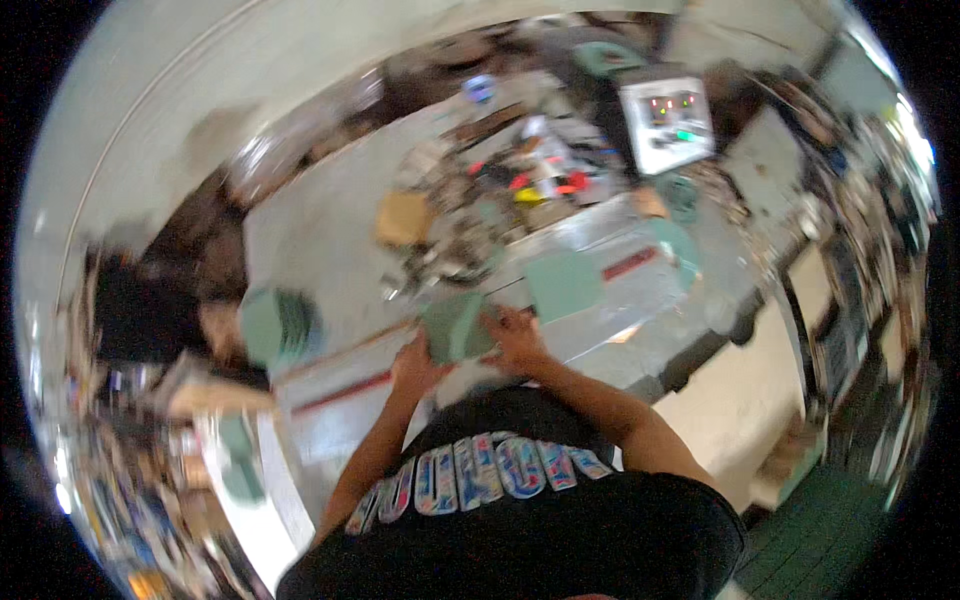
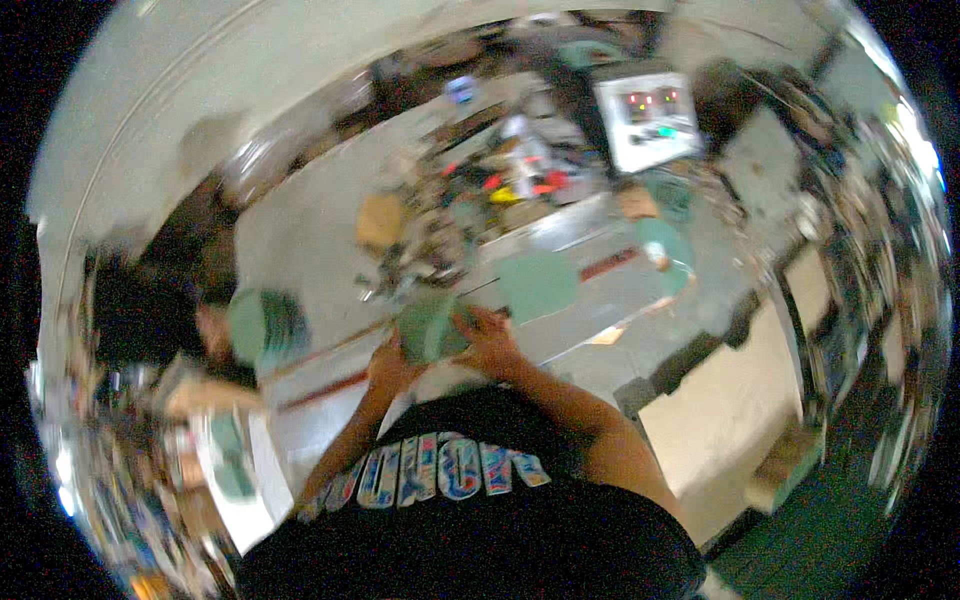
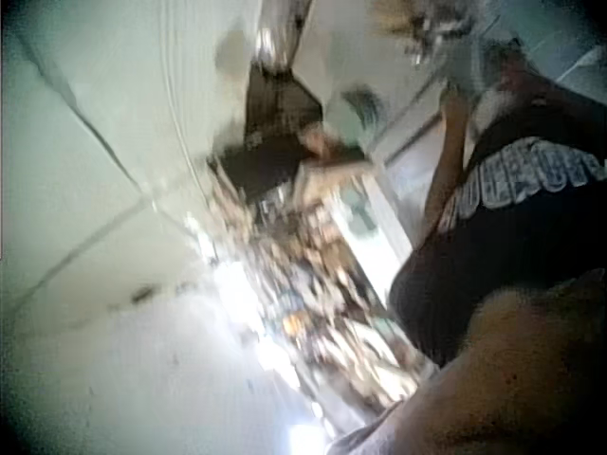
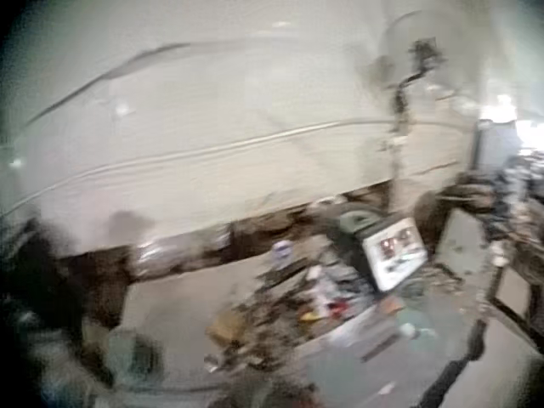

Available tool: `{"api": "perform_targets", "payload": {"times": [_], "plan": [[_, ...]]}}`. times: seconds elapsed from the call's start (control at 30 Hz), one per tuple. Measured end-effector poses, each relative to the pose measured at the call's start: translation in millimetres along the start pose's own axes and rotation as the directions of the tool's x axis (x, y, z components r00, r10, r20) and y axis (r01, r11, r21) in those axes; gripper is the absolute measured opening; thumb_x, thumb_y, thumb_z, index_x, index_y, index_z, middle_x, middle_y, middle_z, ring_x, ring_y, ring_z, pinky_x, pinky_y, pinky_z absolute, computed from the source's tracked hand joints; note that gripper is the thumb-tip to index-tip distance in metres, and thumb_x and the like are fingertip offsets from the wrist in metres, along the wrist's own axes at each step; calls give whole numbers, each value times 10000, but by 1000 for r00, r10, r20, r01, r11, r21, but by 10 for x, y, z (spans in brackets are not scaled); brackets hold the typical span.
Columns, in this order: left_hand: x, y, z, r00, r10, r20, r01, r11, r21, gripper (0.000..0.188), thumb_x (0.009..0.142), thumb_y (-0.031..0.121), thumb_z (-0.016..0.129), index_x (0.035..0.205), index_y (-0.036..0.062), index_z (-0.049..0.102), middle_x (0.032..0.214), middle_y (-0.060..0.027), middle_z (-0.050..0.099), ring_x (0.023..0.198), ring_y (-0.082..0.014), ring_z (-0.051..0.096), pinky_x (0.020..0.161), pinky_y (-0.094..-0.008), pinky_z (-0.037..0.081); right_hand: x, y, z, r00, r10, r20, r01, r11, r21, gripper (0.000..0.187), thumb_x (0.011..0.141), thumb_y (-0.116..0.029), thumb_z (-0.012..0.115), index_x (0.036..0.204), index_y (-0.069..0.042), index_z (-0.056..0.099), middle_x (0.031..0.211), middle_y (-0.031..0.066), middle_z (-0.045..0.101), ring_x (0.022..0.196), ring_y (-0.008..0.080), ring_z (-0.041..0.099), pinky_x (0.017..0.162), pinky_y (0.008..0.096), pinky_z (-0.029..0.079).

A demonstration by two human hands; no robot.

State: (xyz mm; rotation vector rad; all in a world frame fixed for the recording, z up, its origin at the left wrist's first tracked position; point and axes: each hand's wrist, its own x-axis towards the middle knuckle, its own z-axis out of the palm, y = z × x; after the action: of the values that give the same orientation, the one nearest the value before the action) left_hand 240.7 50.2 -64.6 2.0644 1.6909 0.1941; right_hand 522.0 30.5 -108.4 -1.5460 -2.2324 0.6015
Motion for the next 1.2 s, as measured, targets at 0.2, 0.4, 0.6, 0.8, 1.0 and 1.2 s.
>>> {"api": "perform_targets", "payload": {"times": [0.2, 0.4, 0.6, 0.8, 1.0, 1.2], "plan": [[-15, 12, 155, 996, -90, 8, 89, 993, 75, 1470, 673, 761, 884, 1707, 0, 166, 1312, -251, 694, 1158, -441, 689, 994, -542, 560, 94, -64, -143, 996, -48, -72, 45, 998, -38, 1015, 802, -645, 842, 1623, -190, 456, 1587, 219, 385, 1430, 460, 385, 1165, 637, 274], [-89, 127, 120, 987, -150, -56, 152, 988, 36, 1457, 638, 775, 893, 1730, 112, 192, 1301, -258, 692, 1200, -445, 668, 1023, -579, 533, 97, -4, -54, 990, -51, -133, 44, 998, -51, 1019, 805, -702, 810, 1618, -195, 467, 1595, 221, 385, 1434, 460, 389, 1152, 642, 279], [-2, 281, -121, 963, -257, 80, 254, 966, 49, 1420, 631, 705, 923, 1730, 134, 228, 1242, -247, 716, 1172, -427, 685, 1028, -521, 529, 137, -26, -104, 993, -43, -113, 32, 994, -104, 1017, 835, -715, 758, 1646, -190, 443, 1621, 241, 401, 1430, 465, 423, 1122, 651, 344], [29, 163, -90, 978, -187, 93, 189, 982, -14, 1372, 708, 654, 912, 1740, 129, 176, 1222, -298, 708, 1160, -439, 690, 1023, -532, 535, 123, -53, -78, 992, -23, -125, 7, 992, -123, 991, 849, -716, 757, 1626, -176, 464, 1625, 228, 391, 1435, 463, 408, 1148, 630, 321], [67, 38, -62, 982, -138, 131, 145, 989, -42, 1319, 763, 656, 878, 1728, 80, 186, 1272, -294, 705, 1195, -433, 691, 1028, -507, 554, 137, -110, -98, 992, 11, -124, -22, 996, -83, 1014, 843, -788, 716, 1614, -166, 497, 1599, 229, 424, 1441, 451, 395, 1174, 608, 276], [-39, -341, 1, 985, -170, 19, 167, 934, -316, 1093, 887, 503, 844, 1711, 94, 253, 1086, -187, 735, 1035, -399, 701, 969, -514, 562, 357, -304, 43, 998, 40, -44, -45, 990, -135, 1029, 823, -766, 739, 1631, -186, 474, 1662, 226, 381, 1440, 454, 409, 1159, 648, 283]]}}
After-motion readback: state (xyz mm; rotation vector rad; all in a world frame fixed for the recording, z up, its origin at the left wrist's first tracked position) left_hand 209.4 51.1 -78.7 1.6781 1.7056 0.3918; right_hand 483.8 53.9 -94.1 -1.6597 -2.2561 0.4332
